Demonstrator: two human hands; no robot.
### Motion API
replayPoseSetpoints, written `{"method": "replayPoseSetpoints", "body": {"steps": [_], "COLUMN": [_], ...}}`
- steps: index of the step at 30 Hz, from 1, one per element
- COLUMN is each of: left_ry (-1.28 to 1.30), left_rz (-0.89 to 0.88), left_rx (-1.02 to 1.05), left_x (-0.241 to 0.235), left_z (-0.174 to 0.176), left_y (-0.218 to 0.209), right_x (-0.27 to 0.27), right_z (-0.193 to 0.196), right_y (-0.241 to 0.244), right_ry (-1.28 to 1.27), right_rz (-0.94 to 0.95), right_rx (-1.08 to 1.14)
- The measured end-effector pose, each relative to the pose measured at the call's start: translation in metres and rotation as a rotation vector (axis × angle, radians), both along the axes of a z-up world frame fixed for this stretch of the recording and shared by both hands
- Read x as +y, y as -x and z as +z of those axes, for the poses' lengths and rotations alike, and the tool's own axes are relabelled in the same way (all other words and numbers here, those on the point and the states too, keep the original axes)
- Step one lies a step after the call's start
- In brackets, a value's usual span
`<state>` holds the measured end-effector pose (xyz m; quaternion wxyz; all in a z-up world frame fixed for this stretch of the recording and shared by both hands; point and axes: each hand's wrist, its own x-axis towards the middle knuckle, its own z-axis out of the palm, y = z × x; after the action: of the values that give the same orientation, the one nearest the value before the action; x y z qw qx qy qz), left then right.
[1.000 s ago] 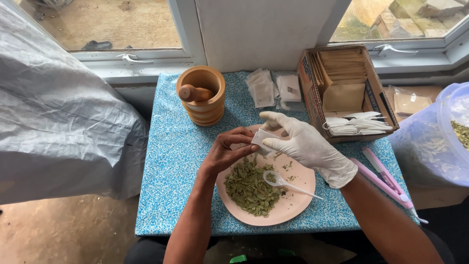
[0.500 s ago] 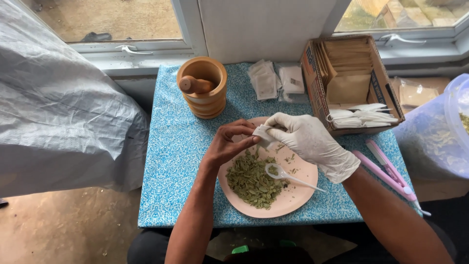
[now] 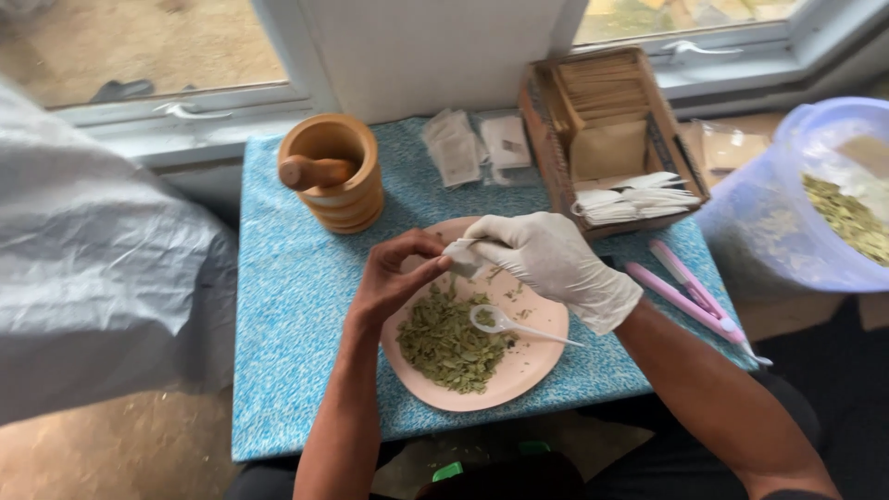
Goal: Filling small tea bags with loose tea leaves using a spoon, weighing them on a scale, and sealing them with a heat sealer.
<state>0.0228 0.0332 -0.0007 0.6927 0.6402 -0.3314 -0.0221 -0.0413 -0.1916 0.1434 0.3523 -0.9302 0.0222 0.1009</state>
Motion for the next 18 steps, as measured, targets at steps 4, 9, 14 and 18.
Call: {"method": "replayPoseSetpoints", "body": {"steps": [4,9,14,18], "left_ry": [-0.01,-0.092,-0.201,-0.303], "left_rz": [-0.005,0.093,0.164,0.208], "left_rx": [0.03,0.024,0.028,0.04], "left_x": [0.004,0.014,0.018,0.019], "left_z": [0.017,0.008,0.019,0.023], "left_y": [0.002,-0.004,-0.001,-0.001], "right_x": [-0.018,-0.054,-0.131,-0.215], "right_z": [0.001,0.047,0.066,0.044], "right_y": [0.002,0.009,0.004,-0.032], "right_ry": [-0.09,-0.171,0.071,0.556], "right_rz": [-0.087,-0.145,-0.098,0.124], "right_rx": [-0.023,-0.12,-0.27,-0.451]}}
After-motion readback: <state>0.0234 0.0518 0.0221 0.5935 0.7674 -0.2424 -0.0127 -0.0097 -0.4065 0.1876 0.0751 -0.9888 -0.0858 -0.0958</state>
